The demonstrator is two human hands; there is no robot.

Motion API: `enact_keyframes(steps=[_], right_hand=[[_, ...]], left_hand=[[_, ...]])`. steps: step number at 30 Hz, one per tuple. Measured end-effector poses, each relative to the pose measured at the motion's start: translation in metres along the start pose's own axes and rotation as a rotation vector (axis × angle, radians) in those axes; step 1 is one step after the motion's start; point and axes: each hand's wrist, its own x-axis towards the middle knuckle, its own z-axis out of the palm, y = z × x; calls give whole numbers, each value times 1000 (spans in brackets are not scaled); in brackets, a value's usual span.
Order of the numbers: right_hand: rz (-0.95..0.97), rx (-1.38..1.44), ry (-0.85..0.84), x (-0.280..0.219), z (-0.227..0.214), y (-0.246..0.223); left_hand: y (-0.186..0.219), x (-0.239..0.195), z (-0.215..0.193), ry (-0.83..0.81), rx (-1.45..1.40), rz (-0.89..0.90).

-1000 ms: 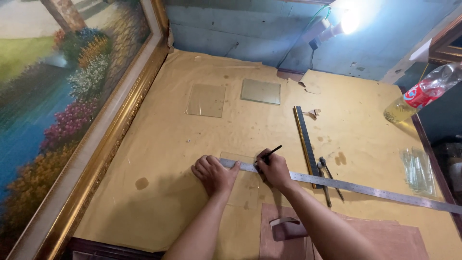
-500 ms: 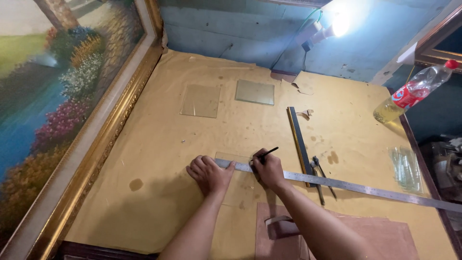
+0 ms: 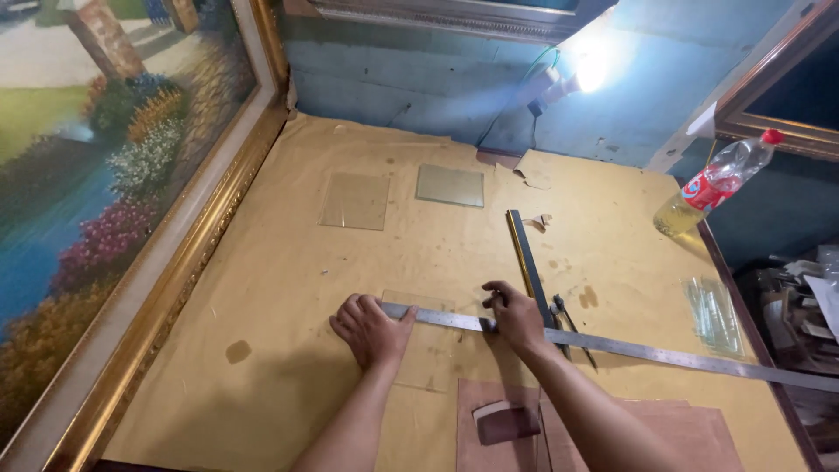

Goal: Measuring and marking dimensions on small glass sheets using a metal ruler and a marker.

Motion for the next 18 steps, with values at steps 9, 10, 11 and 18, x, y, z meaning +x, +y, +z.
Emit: enact_keyframes(steps=[9,10,11,18], right_hand=[[-460,-605,1,-19,-25,51],[-462,-601,6,-14,-22,58],[-513,-610,-16,-11,-17,66],[-643,-449,-274,-52,-44,28]], left_hand=[[3,16,-15,-70,-757,-538],[12,19,-23,-67,-758,-533],[19,22,-33,-120,-981,-619],[58,31,-79,-480,-1429,-1072]])
